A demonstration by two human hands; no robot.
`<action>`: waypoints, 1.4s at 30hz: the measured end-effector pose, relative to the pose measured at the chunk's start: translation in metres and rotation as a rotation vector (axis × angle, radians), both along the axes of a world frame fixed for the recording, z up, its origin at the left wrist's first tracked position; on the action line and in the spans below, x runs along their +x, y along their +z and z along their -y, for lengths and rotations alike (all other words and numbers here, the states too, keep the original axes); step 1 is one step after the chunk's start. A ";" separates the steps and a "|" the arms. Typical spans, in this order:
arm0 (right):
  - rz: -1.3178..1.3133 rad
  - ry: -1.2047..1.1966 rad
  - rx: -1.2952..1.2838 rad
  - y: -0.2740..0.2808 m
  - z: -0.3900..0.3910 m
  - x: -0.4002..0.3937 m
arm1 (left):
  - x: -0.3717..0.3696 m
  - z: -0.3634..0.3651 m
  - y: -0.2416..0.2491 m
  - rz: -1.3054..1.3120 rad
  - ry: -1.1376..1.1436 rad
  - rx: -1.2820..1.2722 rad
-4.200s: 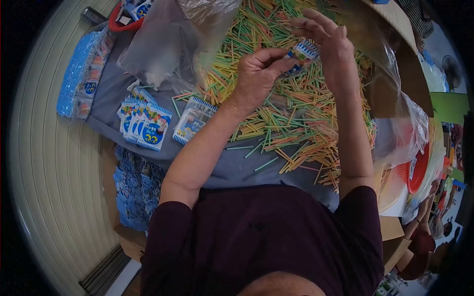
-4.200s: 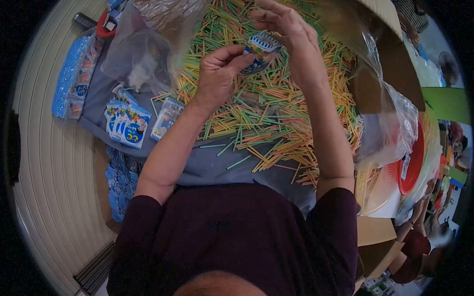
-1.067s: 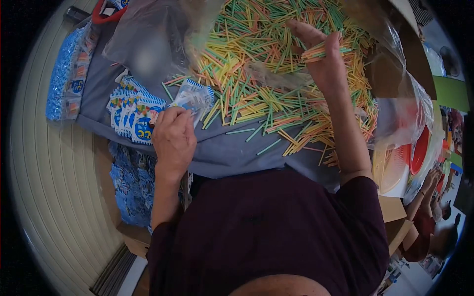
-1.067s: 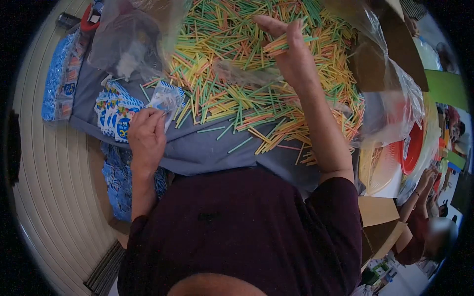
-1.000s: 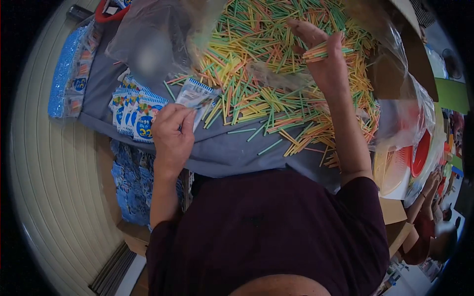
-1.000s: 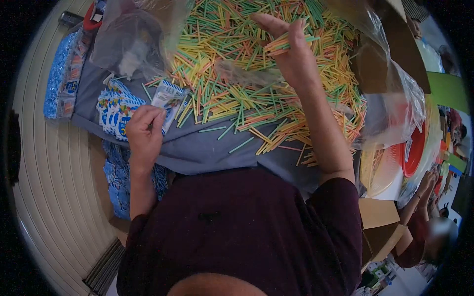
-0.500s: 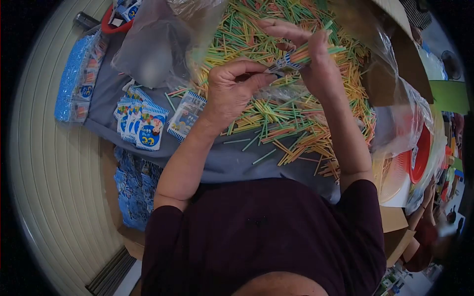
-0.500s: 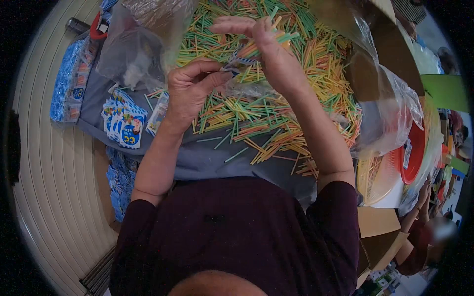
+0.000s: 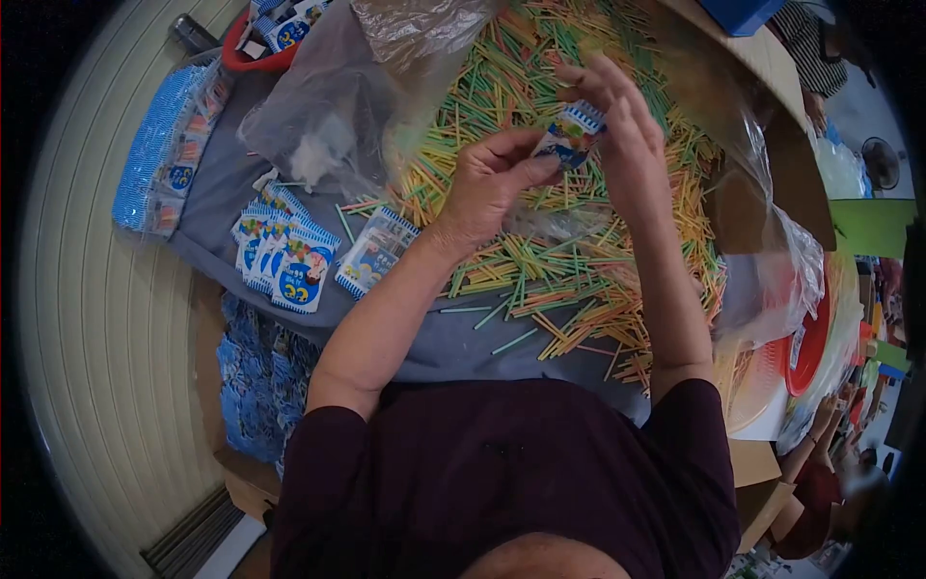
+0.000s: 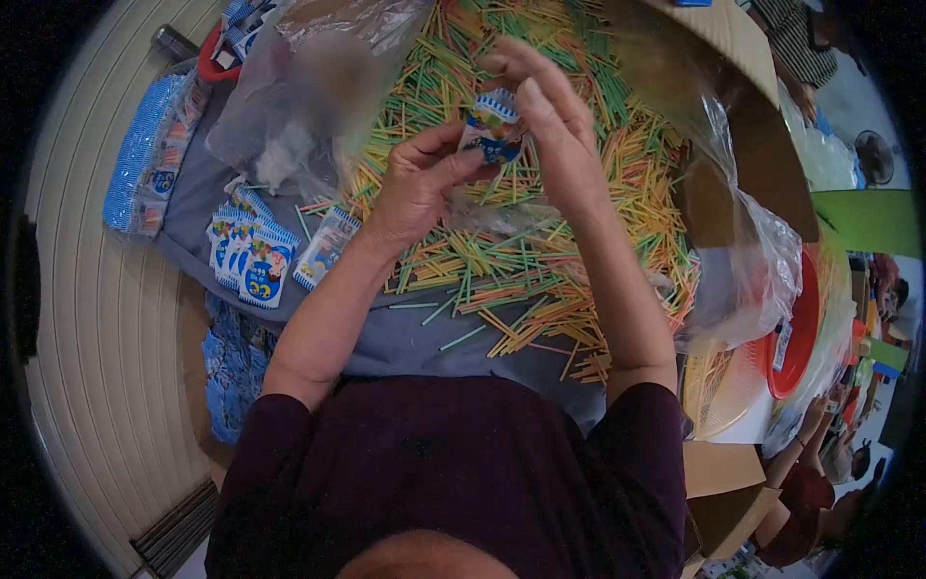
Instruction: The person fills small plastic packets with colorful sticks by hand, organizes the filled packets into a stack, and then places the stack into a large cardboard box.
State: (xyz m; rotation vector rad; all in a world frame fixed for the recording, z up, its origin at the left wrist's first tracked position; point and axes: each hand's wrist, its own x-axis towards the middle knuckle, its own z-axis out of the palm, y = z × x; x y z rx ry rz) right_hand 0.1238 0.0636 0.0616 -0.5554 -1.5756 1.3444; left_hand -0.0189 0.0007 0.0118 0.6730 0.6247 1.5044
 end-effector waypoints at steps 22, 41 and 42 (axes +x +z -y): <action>0.960 -0.109 0.850 -0.043 0.007 -0.060 | -0.156 0.169 -0.011 -1.981 0.629 -0.212; 1.451 -0.031 1.092 -0.050 -0.022 -0.021 | -0.086 0.140 -0.032 -2.123 0.613 0.295; 1.442 -0.026 1.090 -0.053 -0.020 -0.024 | -0.085 0.141 -0.031 -2.083 0.626 0.279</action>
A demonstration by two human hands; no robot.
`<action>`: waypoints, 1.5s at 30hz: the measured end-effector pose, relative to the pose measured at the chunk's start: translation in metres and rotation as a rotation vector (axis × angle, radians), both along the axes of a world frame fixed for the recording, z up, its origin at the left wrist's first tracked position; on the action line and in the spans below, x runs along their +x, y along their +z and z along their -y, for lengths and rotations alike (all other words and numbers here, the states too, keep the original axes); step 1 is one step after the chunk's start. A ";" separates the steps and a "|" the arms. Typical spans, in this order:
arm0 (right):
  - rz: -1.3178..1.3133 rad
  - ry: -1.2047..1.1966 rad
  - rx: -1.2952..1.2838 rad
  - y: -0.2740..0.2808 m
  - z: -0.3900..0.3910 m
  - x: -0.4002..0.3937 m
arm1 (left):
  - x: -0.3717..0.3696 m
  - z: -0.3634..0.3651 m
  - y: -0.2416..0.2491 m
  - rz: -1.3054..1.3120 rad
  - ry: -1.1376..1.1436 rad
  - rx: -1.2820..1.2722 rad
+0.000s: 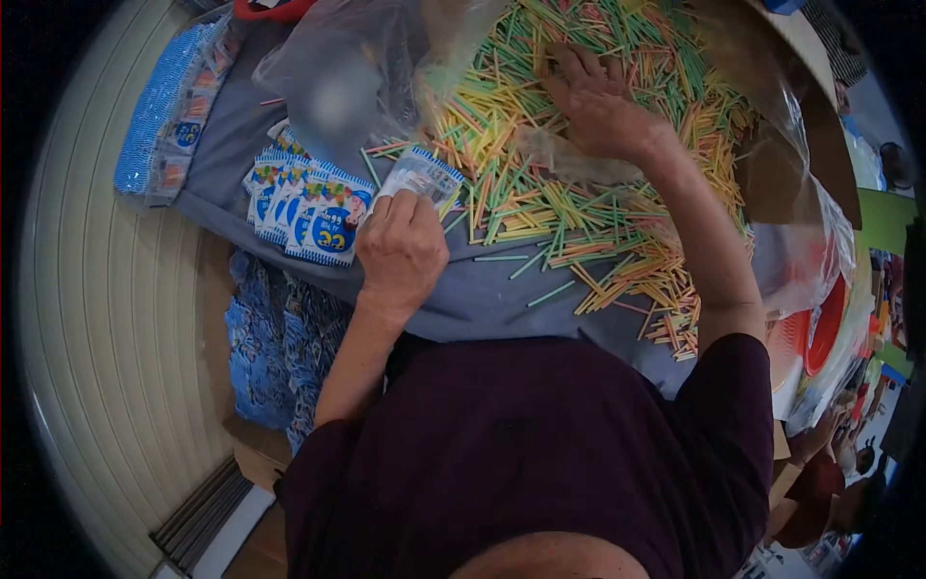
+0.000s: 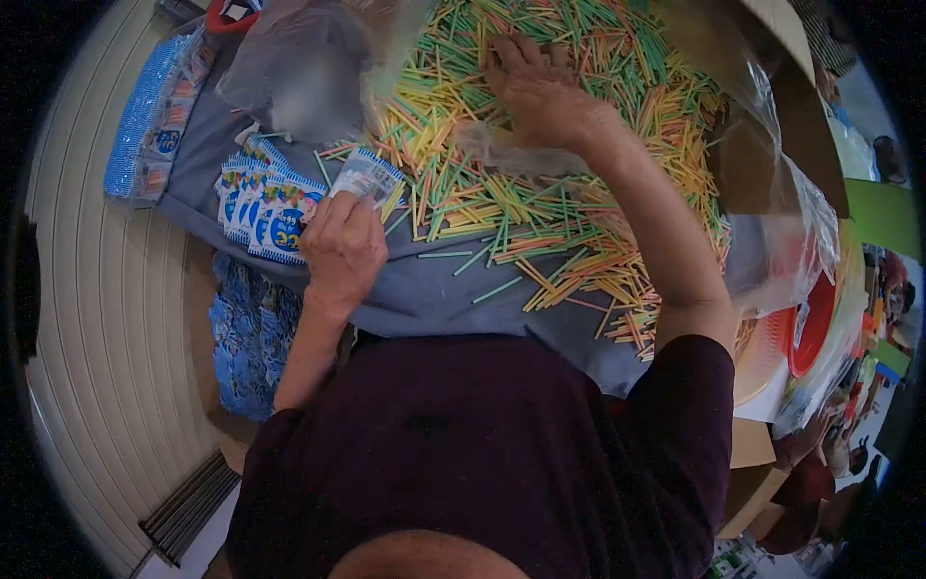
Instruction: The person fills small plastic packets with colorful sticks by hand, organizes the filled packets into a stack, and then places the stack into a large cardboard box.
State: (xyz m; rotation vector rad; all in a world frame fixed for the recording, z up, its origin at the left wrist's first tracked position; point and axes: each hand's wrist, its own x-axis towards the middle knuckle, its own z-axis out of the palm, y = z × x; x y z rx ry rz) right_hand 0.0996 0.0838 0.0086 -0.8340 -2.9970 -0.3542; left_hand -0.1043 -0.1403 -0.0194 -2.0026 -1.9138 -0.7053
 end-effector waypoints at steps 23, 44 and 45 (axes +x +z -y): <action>-1.304 -0.256 -0.897 -0.019 -0.007 0.040 | -0.017 -0.002 0.006 0.031 -0.058 0.120; -0.329 -0.106 0.052 -0.028 0.008 0.018 | -0.013 0.015 0.012 0.271 -0.001 -0.116; -0.445 -0.035 0.133 -0.030 0.005 0.019 | -0.015 0.015 0.015 0.285 -0.019 -0.115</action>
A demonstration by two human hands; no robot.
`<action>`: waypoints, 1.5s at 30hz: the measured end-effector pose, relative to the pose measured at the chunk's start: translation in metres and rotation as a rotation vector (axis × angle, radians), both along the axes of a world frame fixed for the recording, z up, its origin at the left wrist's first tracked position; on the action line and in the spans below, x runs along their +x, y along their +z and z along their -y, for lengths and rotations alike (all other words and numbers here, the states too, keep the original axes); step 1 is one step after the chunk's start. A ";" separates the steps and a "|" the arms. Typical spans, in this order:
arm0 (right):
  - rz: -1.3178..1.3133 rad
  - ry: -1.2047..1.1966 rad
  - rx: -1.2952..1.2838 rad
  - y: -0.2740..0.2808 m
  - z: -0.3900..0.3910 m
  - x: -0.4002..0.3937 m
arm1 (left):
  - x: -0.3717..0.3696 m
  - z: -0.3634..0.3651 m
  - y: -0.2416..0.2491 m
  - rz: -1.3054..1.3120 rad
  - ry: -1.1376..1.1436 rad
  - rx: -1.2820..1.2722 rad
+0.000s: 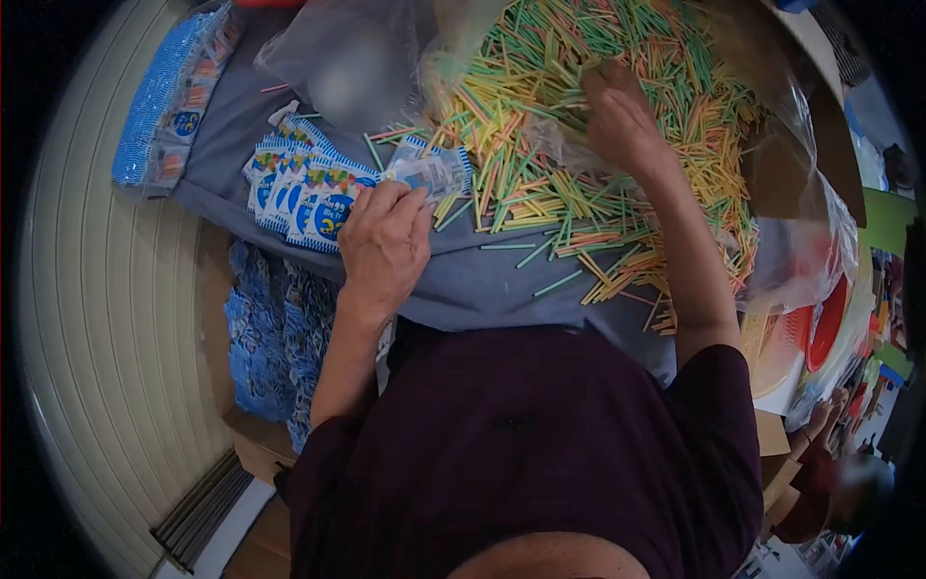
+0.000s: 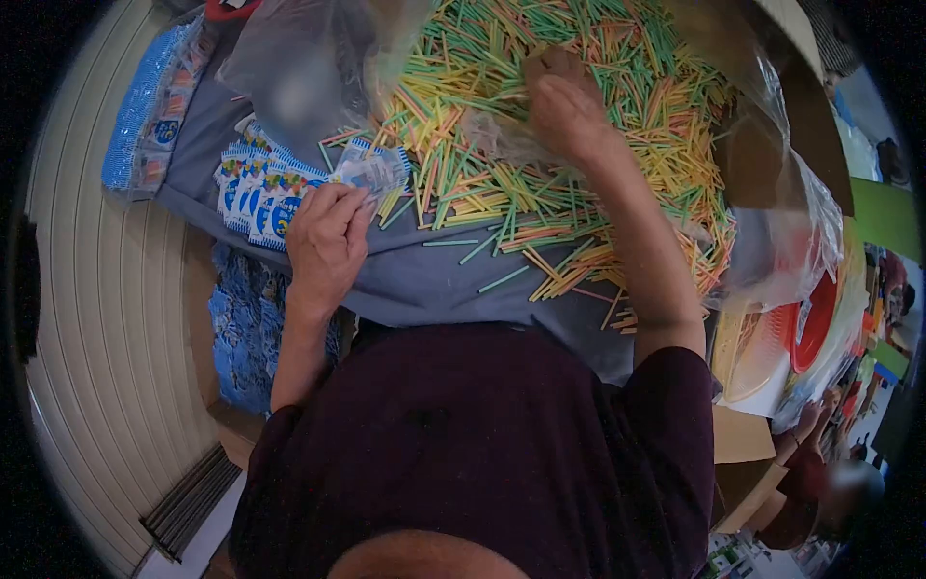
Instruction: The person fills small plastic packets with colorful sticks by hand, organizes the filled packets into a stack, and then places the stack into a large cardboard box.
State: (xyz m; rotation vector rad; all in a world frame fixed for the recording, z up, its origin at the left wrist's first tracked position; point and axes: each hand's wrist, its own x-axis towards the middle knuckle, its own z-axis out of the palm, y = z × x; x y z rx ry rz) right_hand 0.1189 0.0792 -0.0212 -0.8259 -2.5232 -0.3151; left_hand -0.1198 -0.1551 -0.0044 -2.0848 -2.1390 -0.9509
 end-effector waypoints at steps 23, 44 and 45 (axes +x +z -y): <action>-1.282 0.262 -1.520 0.025 0.000 0.003 | -0.010 -0.008 0.001 0.257 -0.029 -0.041; -0.621 0.317 -1.116 0.087 0.034 0.011 | 0.084 -0.125 0.008 1.467 -0.446 -0.067; -0.620 0.321 -1.119 0.087 0.032 0.010 | 0.082 -0.127 0.006 1.466 -0.442 -0.065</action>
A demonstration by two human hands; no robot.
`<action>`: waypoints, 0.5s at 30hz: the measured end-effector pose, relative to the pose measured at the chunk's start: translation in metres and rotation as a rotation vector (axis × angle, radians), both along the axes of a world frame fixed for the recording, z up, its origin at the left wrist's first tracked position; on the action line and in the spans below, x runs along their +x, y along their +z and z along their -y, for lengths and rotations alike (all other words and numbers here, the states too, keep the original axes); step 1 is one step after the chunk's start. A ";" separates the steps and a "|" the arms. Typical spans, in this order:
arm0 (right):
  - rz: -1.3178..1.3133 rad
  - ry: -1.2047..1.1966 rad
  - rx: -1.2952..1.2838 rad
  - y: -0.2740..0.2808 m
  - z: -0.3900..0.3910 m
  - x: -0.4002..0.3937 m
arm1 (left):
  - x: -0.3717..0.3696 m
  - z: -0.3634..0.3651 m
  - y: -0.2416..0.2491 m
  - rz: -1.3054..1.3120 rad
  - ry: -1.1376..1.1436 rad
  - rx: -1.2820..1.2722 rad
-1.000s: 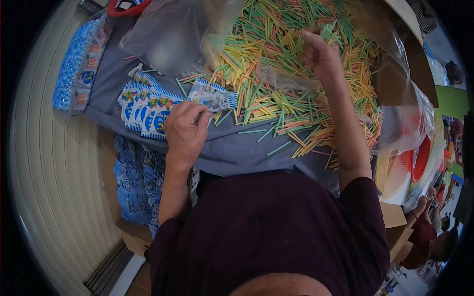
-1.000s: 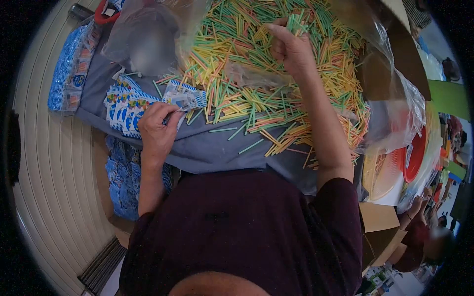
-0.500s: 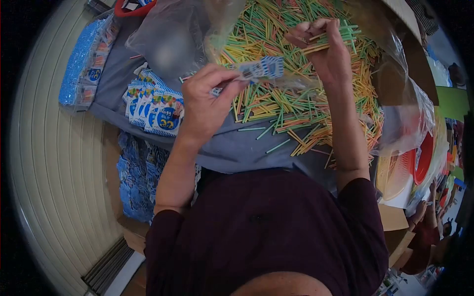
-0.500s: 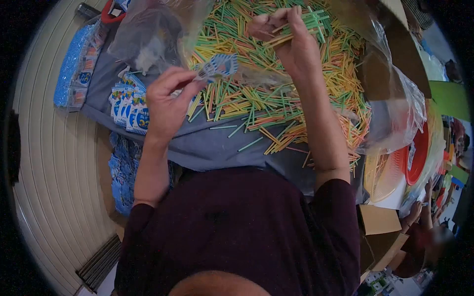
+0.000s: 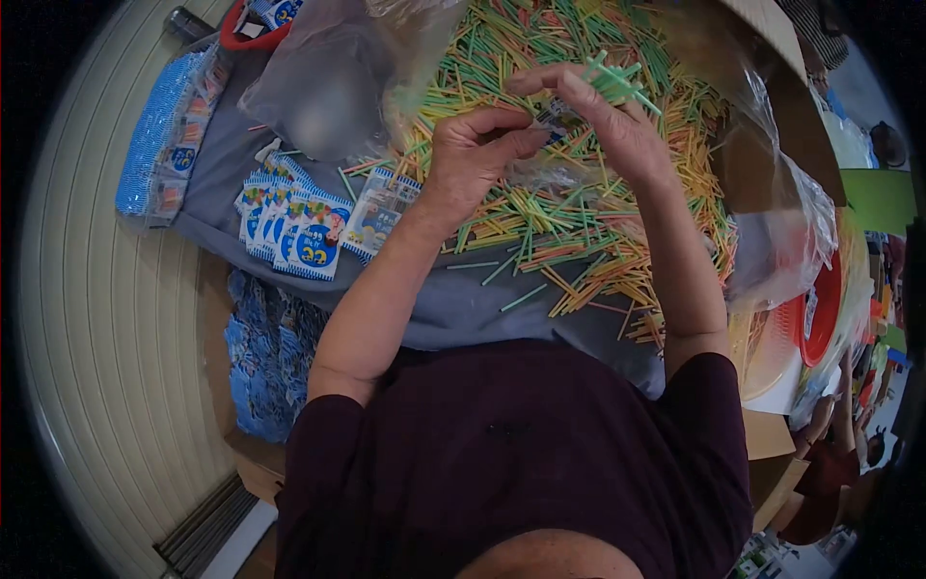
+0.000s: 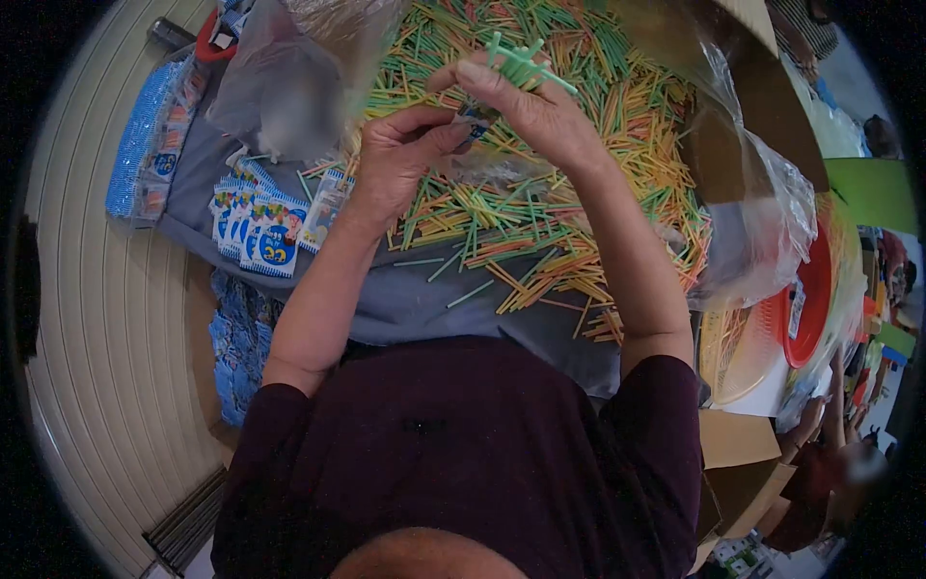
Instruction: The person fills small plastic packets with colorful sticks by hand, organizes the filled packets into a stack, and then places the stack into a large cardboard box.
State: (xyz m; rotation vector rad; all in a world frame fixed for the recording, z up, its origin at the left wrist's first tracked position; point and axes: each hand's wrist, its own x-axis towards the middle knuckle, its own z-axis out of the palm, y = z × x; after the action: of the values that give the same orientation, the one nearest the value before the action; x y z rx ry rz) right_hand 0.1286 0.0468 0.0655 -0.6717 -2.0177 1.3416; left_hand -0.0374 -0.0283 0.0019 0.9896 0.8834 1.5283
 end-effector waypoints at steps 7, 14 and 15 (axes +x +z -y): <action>-0.329 -0.038 -0.123 -0.001 -0.028 -0.006 | 0.003 -0.024 -0.004 0.075 -0.053 -0.043; 0.135 0.030 0.101 0.000 -0.016 -0.015 | 0.014 -0.018 0.004 -0.125 -0.032 0.126; 0.135 0.029 0.096 0.000 -0.016 -0.015 | 0.014 -0.014 0.003 -0.126 -0.034 0.122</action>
State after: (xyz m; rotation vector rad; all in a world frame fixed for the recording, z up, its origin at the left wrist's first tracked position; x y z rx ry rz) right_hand 0.1140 0.0626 0.0652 -0.7079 -2.1913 1.2357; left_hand -0.0239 -0.0141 0.0054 1.1938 0.8647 1.5184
